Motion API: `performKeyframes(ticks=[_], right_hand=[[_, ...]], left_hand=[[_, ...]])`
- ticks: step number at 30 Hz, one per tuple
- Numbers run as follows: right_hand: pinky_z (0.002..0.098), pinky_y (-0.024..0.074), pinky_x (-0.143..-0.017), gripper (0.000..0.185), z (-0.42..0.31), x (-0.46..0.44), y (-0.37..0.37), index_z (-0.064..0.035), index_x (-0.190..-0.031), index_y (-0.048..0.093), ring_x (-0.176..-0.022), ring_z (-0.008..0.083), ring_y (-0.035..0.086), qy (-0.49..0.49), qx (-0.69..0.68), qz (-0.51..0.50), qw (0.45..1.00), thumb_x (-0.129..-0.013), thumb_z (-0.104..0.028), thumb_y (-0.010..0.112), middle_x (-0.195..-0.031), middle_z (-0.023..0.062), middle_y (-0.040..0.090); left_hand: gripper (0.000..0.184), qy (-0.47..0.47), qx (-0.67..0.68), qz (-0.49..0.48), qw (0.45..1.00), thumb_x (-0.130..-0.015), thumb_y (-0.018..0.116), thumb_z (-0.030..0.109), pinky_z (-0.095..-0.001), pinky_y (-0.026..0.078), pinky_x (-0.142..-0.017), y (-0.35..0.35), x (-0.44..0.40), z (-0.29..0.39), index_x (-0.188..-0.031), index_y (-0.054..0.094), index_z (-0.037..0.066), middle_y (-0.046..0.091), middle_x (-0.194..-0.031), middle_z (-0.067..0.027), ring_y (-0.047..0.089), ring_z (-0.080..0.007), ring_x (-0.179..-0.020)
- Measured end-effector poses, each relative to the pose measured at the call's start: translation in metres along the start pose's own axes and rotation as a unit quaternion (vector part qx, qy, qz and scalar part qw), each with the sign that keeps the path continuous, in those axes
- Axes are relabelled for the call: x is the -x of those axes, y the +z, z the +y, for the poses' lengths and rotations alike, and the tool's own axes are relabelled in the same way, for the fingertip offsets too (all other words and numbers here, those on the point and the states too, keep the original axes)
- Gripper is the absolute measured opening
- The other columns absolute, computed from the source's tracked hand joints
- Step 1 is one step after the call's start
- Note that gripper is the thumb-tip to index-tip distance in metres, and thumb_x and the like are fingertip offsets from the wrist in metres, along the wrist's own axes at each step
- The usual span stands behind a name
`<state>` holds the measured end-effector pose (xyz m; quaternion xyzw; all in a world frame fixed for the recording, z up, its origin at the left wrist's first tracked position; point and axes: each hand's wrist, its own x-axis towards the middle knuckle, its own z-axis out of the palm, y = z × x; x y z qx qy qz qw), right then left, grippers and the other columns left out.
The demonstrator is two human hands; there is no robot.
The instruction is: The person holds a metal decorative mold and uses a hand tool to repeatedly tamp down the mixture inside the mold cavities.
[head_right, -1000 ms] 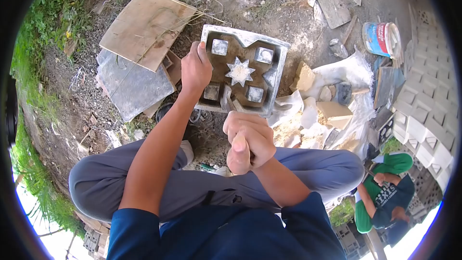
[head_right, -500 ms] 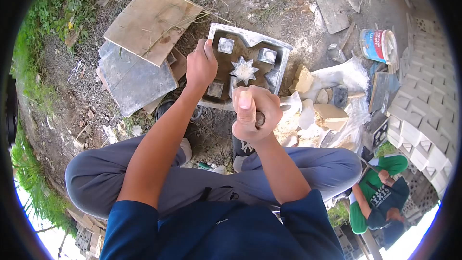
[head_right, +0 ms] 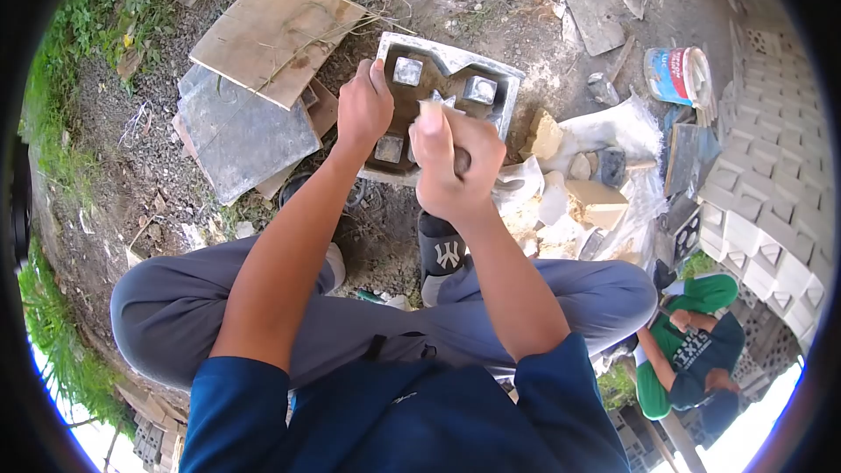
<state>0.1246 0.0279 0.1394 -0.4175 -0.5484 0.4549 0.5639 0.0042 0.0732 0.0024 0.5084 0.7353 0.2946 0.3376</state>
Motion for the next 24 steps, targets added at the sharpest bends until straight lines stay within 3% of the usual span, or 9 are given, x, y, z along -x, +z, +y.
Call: performKeyframes(ticks=[1,2,5,7,13,15,16,21,24], right_hand=[[0.0262,0.0276,-0.044,0.049,-0.004,-0.004,0.003,-0.0004,-0.063,0.045,-0.048,0.0053,0.037,0.024,0.007,0.007,1.000,-0.105,-0.023,0.053,-0.055,-0.0009,0.046],[0.0283,0.0231,-0.043,0.051,-0.013,-0.003,0.007,-0.0070,-0.061,0.031,-0.045,0.0074,0.027,0.029,0.011,0.038,0.999,-0.107,-0.020,0.048,-0.051,0.0005,0.036],[0.0274,0.0241,-0.045,0.050,-0.025,0.001,0.005,-0.0075,-0.062,0.031,-0.046,0.0075,0.030,-0.001,-0.062,0.018,0.998,-0.108,-0.020,0.048,-0.053,-0.0004,0.038],[0.0252,0.0249,-0.045,0.045,0.006,0.004,0.006,-0.0055,-0.066,0.044,-0.048,0.0054,0.032,0.019,0.109,-0.001,0.994,-0.108,-0.021,0.047,-0.055,-0.0027,0.041],[0.0256,0.0278,-0.047,0.042,-0.003,0.006,0.007,-0.0015,-0.073,0.052,-0.051,0.0044,0.034,0.009,0.009,0.019,1.000,-0.107,-0.026,0.052,-0.058,-0.0030,0.043],[0.0258,0.0269,-0.046,0.042,0.009,0.004,0.014,-0.0012,-0.074,0.052,-0.050,0.0042,0.033,0.017,0.064,0.005,0.998,-0.107,-0.028,0.052,-0.057,-0.0033,0.042],[0.0259,0.0261,-0.048,0.045,0.003,0.003,0.018,-0.0004,-0.069,0.054,-0.056,0.0029,0.034,0.017,0.054,0.022,0.998,-0.106,-0.026,0.055,-0.058,-0.0039,0.044],[0.0276,0.0246,-0.047,0.043,-0.009,0.017,0.012,0.0001,-0.070,0.054,-0.055,0.0035,0.032,0.016,0.001,0.056,0.998,-0.106,-0.025,0.054,-0.057,-0.0036,0.041],[0.0271,0.0265,-0.047,0.043,0.008,0.010,0.007,0.0001,-0.071,0.054,-0.054,0.0028,0.034,0.041,0.089,0.046,0.994,-0.106,-0.024,0.053,-0.057,-0.0039,0.043]], left_hand=[[0.036,0.009,0.000,0.010,1.000,-0.106,0.040,0.030,-0.0589,0.051,-0.076,0.000,0.001,0.001,-0.097,0.058,0.001,0.067,-0.088,-0.0308,0.064,-0.0518,-0.084],[0.035,0.016,-0.001,0.009,1.000,-0.106,0.039,0.029,-0.0591,0.051,-0.076,0.000,0.001,0.002,-0.096,0.058,0.001,0.067,-0.085,-0.0306,0.065,-0.0519,-0.083],[0.035,0.035,-0.008,0.024,0.999,-0.106,0.039,0.029,-0.0590,0.051,-0.075,0.005,-0.002,-0.006,-0.098,0.059,0.001,0.067,-0.084,-0.0310,0.065,-0.0517,-0.082],[0.036,0.029,-0.005,0.024,0.999,-0.106,0.039,0.029,-0.0589,0.051,-0.076,0.001,0.002,-0.004,-0.099,0.060,0.001,0.068,-0.085,-0.0313,0.065,-0.0516,-0.083],[0.037,0.015,-0.016,0.026,0.999,-0.106,0.039,0.031,-0.0587,0.052,-0.077,0.002,0.002,-0.004,-0.102,0.061,0.001,0.068,-0.087,-0.0314,0.065,-0.0522,-0.085],[0.038,0.028,-0.015,0.029,0.999,-0.106,0.039,0.031,-0.0590,0.052,-0.078,0.002,0.001,-0.003,-0.102,0.061,0.001,0.068,-0.088,-0.0313,0.065,-0.0523,-0.086],[0.038,0.032,-0.014,0.031,0.999,-0.106,0.039,0.031,-0.0590,0.052,-0.078,0.002,-0.001,0.000,-0.102,0.061,0.001,0.068,-0.088,-0.0313,0.065,-0.0523,-0.086],[0.039,0.019,-0.014,0.024,0.999,-0.106,0.038,0.033,-0.0588,0.052,-0.079,0.005,-0.001,-0.006,-0.101,0.061,0.002,0.068,-0.089,-0.0315,0.065,-0.0518,-0.087],[0.039,0.026,-0.019,0.024,0.999,-0.106,0.037,0.033,-0.0588,0.052,-0.078,0.003,-0.001,-0.001,-0.102,0.060,0.002,0.068,-0.088,-0.0315,0.065,-0.0518,-0.086]])
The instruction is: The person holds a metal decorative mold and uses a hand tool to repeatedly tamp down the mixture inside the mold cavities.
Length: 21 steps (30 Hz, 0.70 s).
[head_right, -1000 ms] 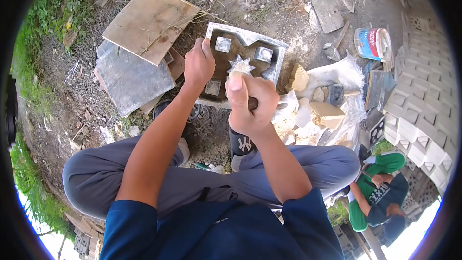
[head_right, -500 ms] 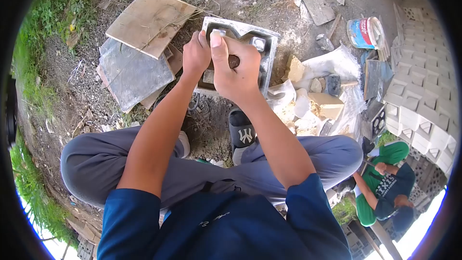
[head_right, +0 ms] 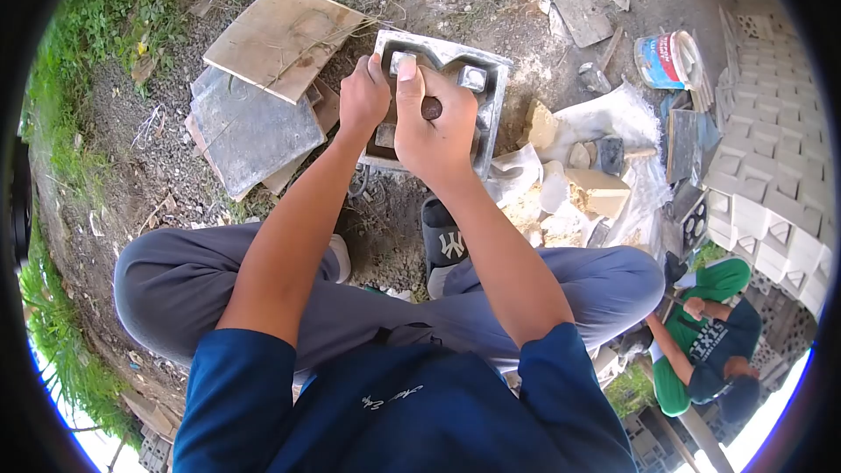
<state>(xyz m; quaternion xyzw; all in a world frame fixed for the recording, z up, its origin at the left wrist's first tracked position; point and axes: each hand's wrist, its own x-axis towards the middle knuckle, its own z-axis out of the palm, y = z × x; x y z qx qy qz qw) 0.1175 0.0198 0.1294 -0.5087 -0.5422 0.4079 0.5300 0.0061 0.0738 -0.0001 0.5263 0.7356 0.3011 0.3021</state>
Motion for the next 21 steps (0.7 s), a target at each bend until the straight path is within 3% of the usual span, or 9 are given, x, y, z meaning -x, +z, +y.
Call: performKeyframes(ticks=[5,7,9,11,13,15,17,19,21], right_hand=[[0.0278,0.0254,-0.047,0.042,-0.016,0.023,0.001,-0.0001,-0.071,0.052,-0.053,0.0042,0.031,-0.037,-0.041,0.070,0.996,-0.105,-0.024,0.054,-0.055,-0.0025,0.037],[0.0267,0.0261,-0.047,0.044,-0.004,0.021,0.002,-0.0004,-0.070,0.053,-0.051,0.0034,0.033,-0.021,0.048,0.060,0.997,-0.106,-0.025,0.052,-0.054,-0.0024,0.038],[0.0262,0.0264,-0.047,0.043,-0.011,0.018,0.001,-0.0006,-0.070,0.052,-0.050,0.0037,0.032,-0.033,0.049,0.070,0.996,-0.107,-0.025,0.051,-0.054,-0.0020,0.039],[0.0260,0.0263,-0.047,0.043,-0.038,0.019,0.001,-0.0010,-0.071,0.052,-0.052,0.0034,0.031,0.006,-0.115,0.121,0.986,-0.106,-0.025,0.052,-0.055,-0.0028,0.039],[0.0257,0.0268,-0.047,0.045,-0.022,0.025,0.002,-0.0013,-0.069,0.051,-0.053,0.0027,0.033,-0.005,-0.112,0.122,0.986,-0.107,-0.026,0.052,-0.056,-0.0036,0.041],[0.0244,0.0281,-0.046,0.048,-0.013,0.023,0.003,-0.0031,-0.067,0.050,-0.051,0.0016,0.038,-0.023,0.069,0.089,0.993,-0.108,-0.028,0.049,-0.056,-0.0050,0.045],[0.0242,0.0284,-0.046,0.048,-0.029,0.023,-0.003,-0.0029,-0.067,0.051,-0.051,0.0018,0.038,0.010,0.057,0.077,0.995,-0.108,-0.028,0.049,-0.056,-0.0044,0.045],[0.0246,0.0270,-0.047,0.047,-0.046,0.023,-0.004,-0.0018,-0.069,0.051,-0.053,0.0016,0.034,0.015,-0.051,0.155,0.987,-0.108,-0.029,0.050,-0.056,-0.0048,0.041],[0.0248,0.0266,-0.047,0.048,-0.029,0.026,-0.001,-0.0017,-0.069,0.049,-0.053,0.0016,0.033,0.007,-0.046,0.175,0.983,-0.108,-0.029,0.051,-0.056,-0.0047,0.040]], left_hand=[[0.038,0.005,0.006,0.001,1.000,-0.106,0.038,0.032,-0.0593,0.052,-0.077,0.002,0.003,-0.008,-0.102,0.061,0.001,0.068,-0.088,-0.0316,0.065,-0.0521,-0.085],[0.039,0.002,0.008,0.008,1.000,-0.106,0.038,0.033,-0.0595,0.051,-0.078,0.002,0.002,-0.003,-0.101,0.060,0.001,0.068,-0.088,-0.0316,0.065,-0.0519,-0.085],[0.039,-0.005,0.005,0.002,1.000,-0.106,0.038,0.033,-0.0595,0.051,-0.078,0.000,0.001,-0.001,-0.101,0.060,0.001,0.068,-0.088,-0.0315,0.065,-0.0522,-0.086],[0.039,-0.024,-0.011,-0.013,1.000,-0.106,0.037,0.033,-0.0595,0.051,-0.079,-0.001,0.001,-0.001,-0.102,0.060,0.001,0.068,-0.089,-0.0318,0.065,-0.0526,-0.087],[0.040,-0.017,0.002,-0.009,1.000,-0.106,0.037,0.034,-0.0595,0.051,-0.079,-0.001,0.003,-0.004,-0.104,0.060,0.001,0.068,-0.091,-0.0321,0.065,-0.0529,-0.087],[0.040,-0.012,0.003,-0.010,1.000,-0.106,0.037,0.035,-0.0594,0.051,-0.079,-0.001,0.002,-0.001,-0.102,0.059,0.001,0.068,-0.090,-0.0317,0.065,-0.0525,-0.087],[0.040,-0.003,0.003,-0.006,1.000,-0.106,0.037,0.034,-0.0594,0.051,-0.078,0.002,-0.001,-0.004,-0.103,0.058,0.001,0.068,-0.090,-0.0315,0.065,-0.0524,-0.087],[0.039,-0.005,-0.001,-0.012,1.000,-0.106,0.037,0.032,-0.0594,0.051,-0.078,0.002,0.000,-0.007,-0.105,0.060,0.001,0.068,-0.090,-0.0316,0.065,-0.0522,-0.086],[0.038,-0.008,0.001,-0.014,1.000,-0.106,0.038,0.032,-0.0597,0.051,-0.078,0.001,0.002,-0.006,-0.105,0.060,0.001,0.068,-0.090,-0.0316,0.065,-0.0521,-0.086]])
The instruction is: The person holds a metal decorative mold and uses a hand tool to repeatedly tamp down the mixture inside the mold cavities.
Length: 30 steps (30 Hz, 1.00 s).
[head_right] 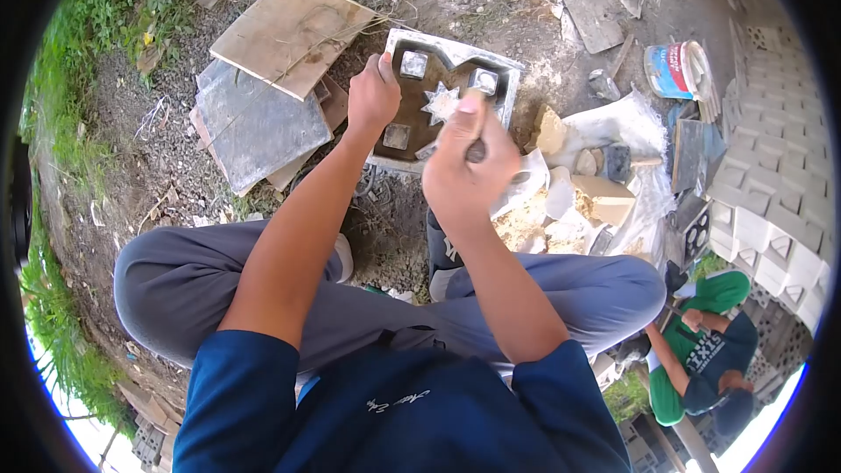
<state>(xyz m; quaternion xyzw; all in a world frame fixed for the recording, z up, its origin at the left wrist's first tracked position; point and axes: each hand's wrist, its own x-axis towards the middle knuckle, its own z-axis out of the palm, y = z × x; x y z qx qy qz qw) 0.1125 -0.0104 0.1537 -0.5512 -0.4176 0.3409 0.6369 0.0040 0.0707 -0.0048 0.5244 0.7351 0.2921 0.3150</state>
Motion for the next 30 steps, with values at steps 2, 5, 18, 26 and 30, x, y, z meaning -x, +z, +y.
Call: performKeyframes(ticks=[2,5,18,26,30], right_hand=[[0.0245,0.0268,-0.046,0.049,0.016,-0.002,-0.001,-0.0037,-0.066,0.047,-0.050,0.0016,0.035,-0.026,0.104,-0.042,0.993,-0.108,-0.030,0.051,-0.054,-0.0050,0.041],[0.0253,0.0291,-0.048,0.047,-0.010,-0.007,-0.006,-0.0027,-0.068,0.049,-0.055,0.0025,0.036,0.018,0.068,-0.053,0.996,-0.107,-0.029,0.053,-0.057,-0.0046,0.042],[0.0307,0.0257,-0.046,0.056,0.018,-0.049,-0.028,-0.0091,-0.063,0.038,-0.048,0.0118,0.032,0.037,-0.104,-0.311,0.944,-0.104,-0.043,0.053,-0.055,-0.0014,0.036],[0.0271,0.0317,-0.051,0.046,0.032,-0.015,-0.053,-0.0036,-0.070,0.045,-0.056,0.0091,0.040,0.038,-0.110,-0.145,0.983,-0.106,-0.031,0.054,-0.062,0.0005,0.043],[0.0270,0.0346,-0.055,0.049,0.003,-0.002,-0.058,-0.0020,-0.068,0.044,-0.058,0.0087,0.039,0.017,-0.087,-0.107,0.990,-0.107,-0.031,0.053,-0.064,0.0000,0.045]], left_hand=[[0.038,0.003,0.009,0.006,1.000,-0.106,0.038,0.033,-0.0595,0.052,-0.078,-0.002,0.001,0.005,-0.101,0.059,0.001,0.068,-0.088,-0.0312,0.065,-0.0519,-0.086],[0.038,0.005,0.002,0.009,1.000,-0.106,0.038,0.033,-0.0592,0.052,-0.077,0.000,-0.001,0.002,-0.101,0.059,0.001,0.068,-0.088,-0.0312,0.065,-0.0519,-0.085],[0.038,0.004,0.020,0.016,1.000,-0.106,0.039,0.032,-0.0599,0.051,-0.077,-0.003,0.001,0.005,-0.102,0.061,0.000,0.068,-0.088,-0.0319,0.065,-0.0530,-0.085],[0.040,0.029,0.006,0.019,0.999,-0.106,0.038,0.032,-0.0603,0.050,-0.075,0.002,-0.001,0.001,-0.098,0.061,0.000,0.067,-0.086,-0.0322,0.063,-0.0538,-0.084],[0.041,0.044,0.001,0.026,0.999,-0.107,0.037,0.032,-0.0600,0.050,-0.073,0.001,-0.002,0.001,-0.096,0.060,0.000,0.067,-0.085,-0.0324,0.063,-0.0538,-0.083]])
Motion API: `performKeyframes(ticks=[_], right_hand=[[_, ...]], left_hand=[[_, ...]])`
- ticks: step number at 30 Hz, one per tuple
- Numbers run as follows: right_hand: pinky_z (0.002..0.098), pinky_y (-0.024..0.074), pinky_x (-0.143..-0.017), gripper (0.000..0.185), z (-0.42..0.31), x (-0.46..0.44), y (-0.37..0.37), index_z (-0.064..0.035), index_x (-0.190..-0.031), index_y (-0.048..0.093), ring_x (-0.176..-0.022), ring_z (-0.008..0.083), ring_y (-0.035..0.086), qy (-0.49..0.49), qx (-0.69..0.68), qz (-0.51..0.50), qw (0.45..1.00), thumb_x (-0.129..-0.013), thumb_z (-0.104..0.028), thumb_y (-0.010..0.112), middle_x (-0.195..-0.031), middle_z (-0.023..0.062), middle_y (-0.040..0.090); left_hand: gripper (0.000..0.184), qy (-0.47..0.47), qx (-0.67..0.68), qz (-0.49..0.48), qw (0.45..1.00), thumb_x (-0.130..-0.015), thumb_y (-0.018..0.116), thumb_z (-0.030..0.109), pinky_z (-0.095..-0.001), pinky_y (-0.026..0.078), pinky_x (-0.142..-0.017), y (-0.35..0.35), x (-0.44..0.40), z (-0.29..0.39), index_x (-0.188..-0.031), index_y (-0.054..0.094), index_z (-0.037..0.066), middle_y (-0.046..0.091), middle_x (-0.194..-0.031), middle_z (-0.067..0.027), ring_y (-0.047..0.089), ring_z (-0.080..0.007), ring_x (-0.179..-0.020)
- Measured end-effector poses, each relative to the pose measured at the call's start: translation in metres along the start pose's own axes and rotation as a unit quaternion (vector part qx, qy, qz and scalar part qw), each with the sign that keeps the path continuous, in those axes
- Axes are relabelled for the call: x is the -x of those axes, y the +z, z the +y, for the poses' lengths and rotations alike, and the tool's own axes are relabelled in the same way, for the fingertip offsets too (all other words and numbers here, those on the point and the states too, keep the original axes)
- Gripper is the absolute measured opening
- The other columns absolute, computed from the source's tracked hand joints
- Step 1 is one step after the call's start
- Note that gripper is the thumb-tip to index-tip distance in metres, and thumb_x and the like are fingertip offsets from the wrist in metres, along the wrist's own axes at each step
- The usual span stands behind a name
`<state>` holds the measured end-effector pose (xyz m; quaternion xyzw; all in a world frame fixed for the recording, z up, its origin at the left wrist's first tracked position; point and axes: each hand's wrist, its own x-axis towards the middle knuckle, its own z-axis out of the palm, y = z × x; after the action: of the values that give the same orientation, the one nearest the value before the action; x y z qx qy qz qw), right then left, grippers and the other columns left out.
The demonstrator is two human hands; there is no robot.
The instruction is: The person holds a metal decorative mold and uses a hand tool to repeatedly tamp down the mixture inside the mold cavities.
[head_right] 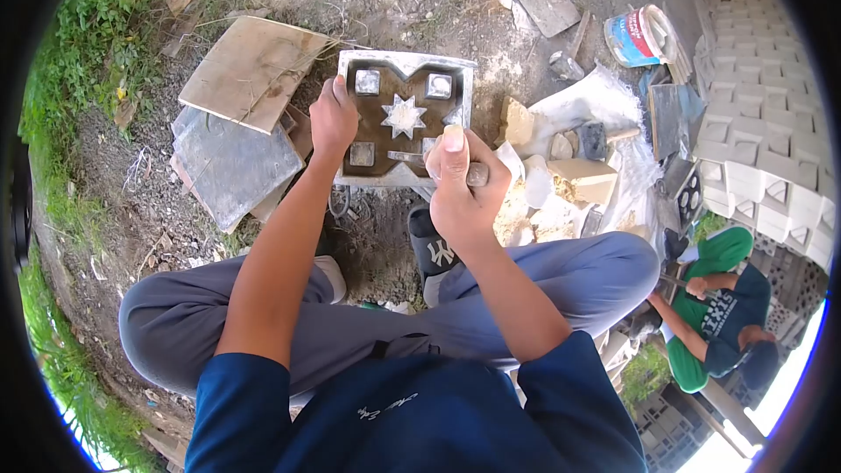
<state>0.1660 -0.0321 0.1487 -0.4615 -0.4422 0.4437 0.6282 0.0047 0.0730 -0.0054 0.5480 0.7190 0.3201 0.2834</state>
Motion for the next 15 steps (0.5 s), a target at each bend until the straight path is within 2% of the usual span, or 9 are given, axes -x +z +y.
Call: performKeyframes(ticks=[6,9,13,15], right_hand=[[0.0300,0.0369,-0.056,0.049,0.000,0.005,-0.013,-0.0014,-0.066,0.043,-0.055,0.0100,0.035,0.023,0.016,-0.008,1.000,-0.108,-0.024,0.050,-0.058,0.0010,0.041],[0.0326,0.0362,-0.053,0.049,-0.013,0.019,-0.010,-0.0030,-0.064,0.038,-0.051,0.0129,0.036,-0.046,-0.017,0.027,0.998,-0.109,-0.022,0.047,-0.057,0.0030,0.041],[0.0339,0.0341,-0.049,0.048,-0.032,0.024,-0.014,-0.0026,-0.065,0.036,-0.049,0.0143,0.034,-0.114,-0.051,0.017,0.992,-0.110,-0.019,0.043,-0.054,0.0047,0.039],[0.0339,0.0337,-0.048,0.048,-0.046,0.026,-0.018,-0.0024,-0.065,0.036,-0.049,0.0142,0.033,-0.102,-0.052,0.021,0.993,-0.109,-0.019,0.044,-0.054,0.0048,0.039]], left_hand=[[0.041,-0.023,0.009,-0.012,1.000,-0.107,0.037,0.033,-0.0598,0.049,-0.075,0.000,0.000,0.003,-0.100,0.061,0.000,0.067,-0.087,-0.0322,0.063,-0.0539,-0.085],[0.041,-0.020,0.002,-0.004,1.000,-0.106,0.038,0.032,-0.0595,0.049,-0.076,0.000,0.003,0.002,-0.100,0.062,0.000,0.067,-0.087,-0.0327,0.062,-0.0541,-0.086],[0.040,-0.017,0.013,-0.005,1.000,-0.106,0.038,0.030,-0.0596,0.048,-0.074,-0.002,0.000,0.005,-0.097,0.061,-0.001,0.066,-0.087,-0.0327,0.062,-0.0546,-0.085],[0.040,-0.014,0.011,-0.008,1.000,-0.106,0.038,0.030,-0.0596,0.048,-0.074,-0.001,0.002,0.005,-0.097,0.061,-0.001,0.066,-0.087,-0.0326,0.062,-0.0546,-0.085]])
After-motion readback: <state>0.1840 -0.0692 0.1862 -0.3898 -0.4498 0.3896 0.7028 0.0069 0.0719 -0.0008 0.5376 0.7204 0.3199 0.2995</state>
